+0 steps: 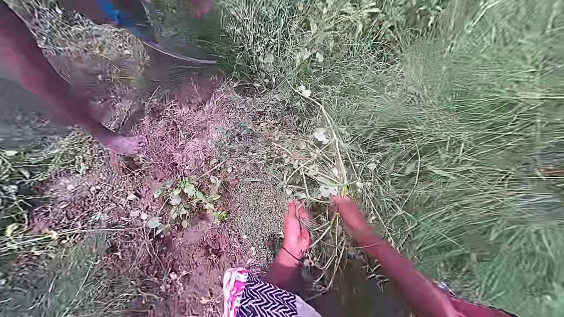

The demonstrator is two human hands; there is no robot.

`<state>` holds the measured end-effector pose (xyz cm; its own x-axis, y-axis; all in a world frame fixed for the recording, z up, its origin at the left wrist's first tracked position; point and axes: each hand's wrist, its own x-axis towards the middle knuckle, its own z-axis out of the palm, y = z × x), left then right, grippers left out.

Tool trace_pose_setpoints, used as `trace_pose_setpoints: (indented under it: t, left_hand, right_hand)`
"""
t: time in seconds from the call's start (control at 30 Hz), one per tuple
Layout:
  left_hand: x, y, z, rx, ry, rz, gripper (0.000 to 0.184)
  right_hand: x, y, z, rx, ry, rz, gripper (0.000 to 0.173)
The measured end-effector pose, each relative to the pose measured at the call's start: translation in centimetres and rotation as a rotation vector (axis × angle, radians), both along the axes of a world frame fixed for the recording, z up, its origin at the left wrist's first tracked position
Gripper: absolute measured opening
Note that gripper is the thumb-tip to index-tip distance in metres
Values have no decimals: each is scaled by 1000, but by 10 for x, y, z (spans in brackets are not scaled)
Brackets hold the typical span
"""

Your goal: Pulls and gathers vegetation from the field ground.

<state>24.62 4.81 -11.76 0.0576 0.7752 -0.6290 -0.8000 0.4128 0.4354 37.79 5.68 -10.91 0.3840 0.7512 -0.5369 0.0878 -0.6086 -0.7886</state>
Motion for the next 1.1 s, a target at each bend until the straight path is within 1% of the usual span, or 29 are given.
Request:
trace_pose_setpoints:
  t: [0.07,0.1,0.17,0.2,0.3,0.37,0.47,0.53,0.63,0.7,0.73,0.77,0.8,0.83,0.87,0.9,0.93,0.97,1.0,1.03,1.07,1.1]
  left_hand:
    - [-1,4,17,6,-69,0,46]
    - [0,0,25,-4,-85,6,47]
    - [-6,-22,30,-43,-55,-3,47]
    - [-9,-29,30,-38,-39,-10,47]
    - [-17,-40,25,-42,56,-70,48]
    - [-21,-37,13,-52,144,-131,48]
    - [-20,-32,-5,-116,200,-141,46]
    - [-18,-35,-6,-125,206,-130,45]
    - [-14,-16,8,-20,270,-196,42]
    - [-7,15,35,61,370,-335,37]
    - [-1,25,53,58,411,-414,36]
    - [3,19,68,2,424,-486,36]
    - [2,-1,78,-81,408,-530,36]
    - [-4,-28,81,-135,379,-518,39]
    - [-12,-60,75,-110,328,-450,41]
    - [-17,-90,59,-51,263,-358,43]
    - [-23,-100,41,13,234,-274,44]
    - [-31,-95,29,30,237,-260,46]
    - [-30,-93,25,6,240,-288,47]
    - [-31,-110,30,-78,262,-335,46]
    - [-37,-121,36,-129,294,-362,46]
    - [-38,-107,35,-91,320,-342,46]
  right_hand:
    - [0,0,17,35,-30,-22,27]
    - [2,-5,28,23,-43,-29,31]
    - [3,-31,38,-41,-87,-12,34]
    - [7,-33,40,-66,-118,6,33]
    - [8,-32,26,-165,-210,68,33]
    - [3,-31,6,-199,-215,93,32]
    - [-5,-24,-10,-239,-168,148,34]
    - [-7,-23,-9,-253,-130,137,30]
    - [-8,-10,4,-101,-30,77,23]
    - [-5,13,28,-13,25,69,21]
    - [-1,23,43,-19,23,64,21]
    - [3,21,54,-93,-8,66,20]
    - [4,5,55,-194,-88,70,20]
    - [1,-21,49,-253,-156,66,22]
    - [-2,-56,43,-244,-196,54,23]
    - [-3,-90,41,-228,-174,77,30]
    - [-6,-106,36,-172,-159,123,36]
    - [-12,-113,25,-118,-131,134,37]
    - [-14,-119,23,-124,-100,120,33]
    - [-21,-134,31,-239,-43,125,28]
    - [-32,-137,41,-338,33,126,26]
    - [-36,-115,45,-329,74,125,27]
